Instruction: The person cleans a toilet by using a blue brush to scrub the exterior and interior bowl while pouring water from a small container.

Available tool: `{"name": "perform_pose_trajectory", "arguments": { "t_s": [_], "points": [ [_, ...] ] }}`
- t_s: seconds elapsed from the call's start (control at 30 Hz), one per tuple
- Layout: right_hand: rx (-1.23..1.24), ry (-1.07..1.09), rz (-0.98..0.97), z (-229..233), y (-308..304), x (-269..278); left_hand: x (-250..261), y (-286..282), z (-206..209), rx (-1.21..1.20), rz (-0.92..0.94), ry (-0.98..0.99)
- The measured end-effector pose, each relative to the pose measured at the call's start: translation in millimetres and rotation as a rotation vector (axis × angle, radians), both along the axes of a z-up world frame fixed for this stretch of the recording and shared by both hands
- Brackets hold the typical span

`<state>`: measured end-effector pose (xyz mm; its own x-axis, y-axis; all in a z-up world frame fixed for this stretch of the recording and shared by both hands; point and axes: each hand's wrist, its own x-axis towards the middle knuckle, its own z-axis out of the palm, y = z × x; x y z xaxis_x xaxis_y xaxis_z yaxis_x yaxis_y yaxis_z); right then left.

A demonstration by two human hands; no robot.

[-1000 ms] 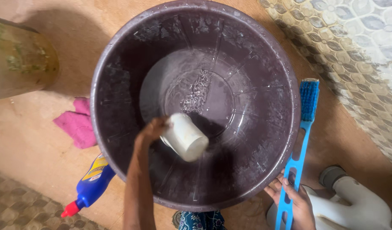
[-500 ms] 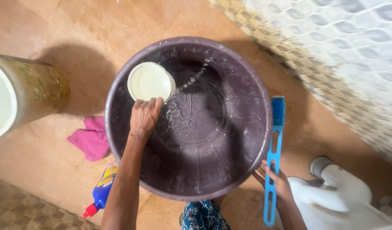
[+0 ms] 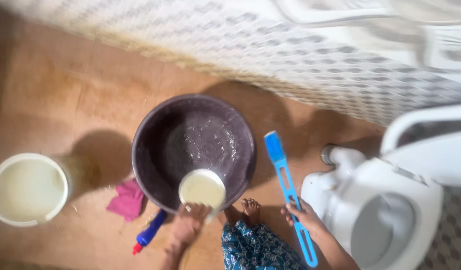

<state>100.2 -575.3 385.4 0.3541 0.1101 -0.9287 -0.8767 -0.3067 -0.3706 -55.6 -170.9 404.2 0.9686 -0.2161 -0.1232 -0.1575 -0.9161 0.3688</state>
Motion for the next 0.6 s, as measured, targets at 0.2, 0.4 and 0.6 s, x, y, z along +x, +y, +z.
{"name": "perform_pose_trajectory", "arguments": {
  "t_s": [0.2, 0.4, 0.6],
  "points": [
    [0.066, -0.027, 0.076, 118.9, -48.4, -69.9, 23.0, -131.6, 83.5, -0.220, -0.420, -0.108],
    [0.051, -0.128, -0.089, 232.5, -125.8, -129.6, 72.3, -258.2, 202.2, -0.052, -0.701, 0.112],
    [-0.165, -0.278, -0.272, 284.4, -198.3, -186.6, 35.5, -259.2, 224.2, -0.048, -0.544, -0.245]
  ]
}}
